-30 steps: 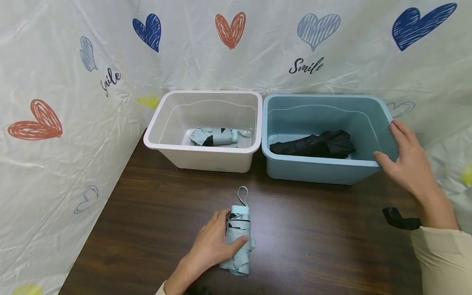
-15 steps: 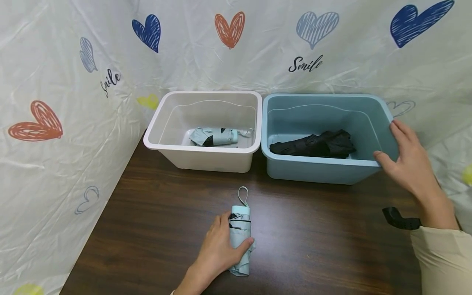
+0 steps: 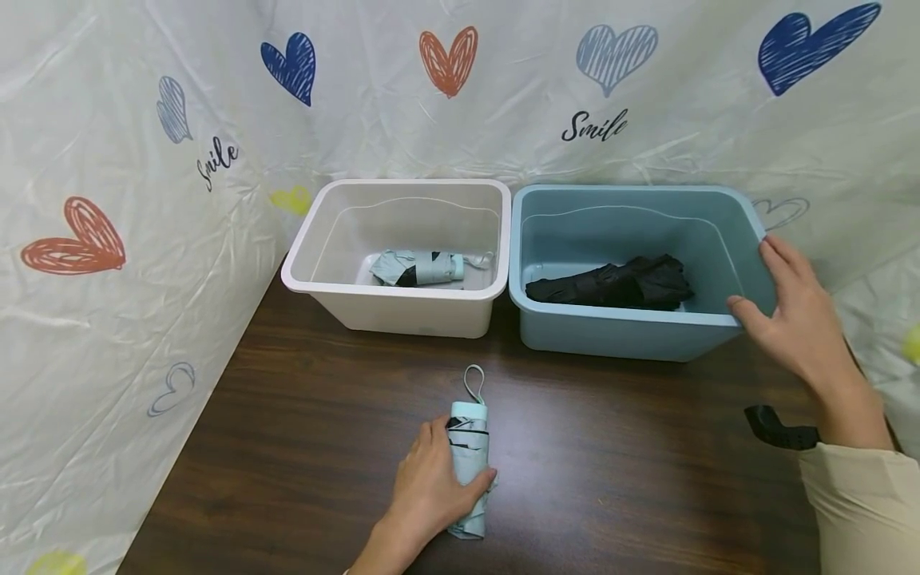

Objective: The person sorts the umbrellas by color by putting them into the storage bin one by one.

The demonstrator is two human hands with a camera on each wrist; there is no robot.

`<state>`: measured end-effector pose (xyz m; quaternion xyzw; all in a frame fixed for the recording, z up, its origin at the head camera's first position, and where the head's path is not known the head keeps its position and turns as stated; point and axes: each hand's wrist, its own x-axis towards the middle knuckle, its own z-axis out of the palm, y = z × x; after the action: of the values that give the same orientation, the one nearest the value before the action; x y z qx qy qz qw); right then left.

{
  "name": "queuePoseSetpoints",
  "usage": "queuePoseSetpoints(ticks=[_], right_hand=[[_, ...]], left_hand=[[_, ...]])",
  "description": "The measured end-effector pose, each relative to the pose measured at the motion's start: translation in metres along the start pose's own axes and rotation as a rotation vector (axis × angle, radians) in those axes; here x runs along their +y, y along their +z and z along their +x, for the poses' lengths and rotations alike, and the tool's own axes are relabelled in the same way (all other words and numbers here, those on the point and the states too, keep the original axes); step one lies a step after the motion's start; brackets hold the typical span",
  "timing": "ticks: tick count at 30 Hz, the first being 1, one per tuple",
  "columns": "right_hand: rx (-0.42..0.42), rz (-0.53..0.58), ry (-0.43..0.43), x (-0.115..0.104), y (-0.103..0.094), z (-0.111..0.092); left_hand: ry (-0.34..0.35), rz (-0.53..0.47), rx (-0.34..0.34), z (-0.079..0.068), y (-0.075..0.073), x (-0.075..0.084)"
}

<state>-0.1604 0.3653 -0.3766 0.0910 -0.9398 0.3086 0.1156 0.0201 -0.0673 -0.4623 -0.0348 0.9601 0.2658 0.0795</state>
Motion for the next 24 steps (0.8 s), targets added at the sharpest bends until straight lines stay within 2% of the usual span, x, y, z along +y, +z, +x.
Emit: queuePoseSetpoints(ticks=[4, 11, 18, 24], right_hand=[[-0.004, 0.002, -0.003, 0.0013, 0.0004, 0.0007], [-0.014, -0.009, -0.007, 0.0035, -0.0003, 0.0014], [-0.01, -0.006, -0.013, 0.0034, 0.0001, 0.0018], [-0.02, -0.001, -0.012, 0.0038, -0.0003, 0.0014]], left_hand=[[0.004, 0.049, 0.012, 0.0012, -0.0025, 0.002], [0.02, 0.093, -0.023, -0.002, -0.0043, 0.0055], [0.007, 0.125, 0.025, -0.0023, -0.0022, 0.0069], [0.019, 0.179, 0.024, -0.001, -0.0082, 0.0034]])
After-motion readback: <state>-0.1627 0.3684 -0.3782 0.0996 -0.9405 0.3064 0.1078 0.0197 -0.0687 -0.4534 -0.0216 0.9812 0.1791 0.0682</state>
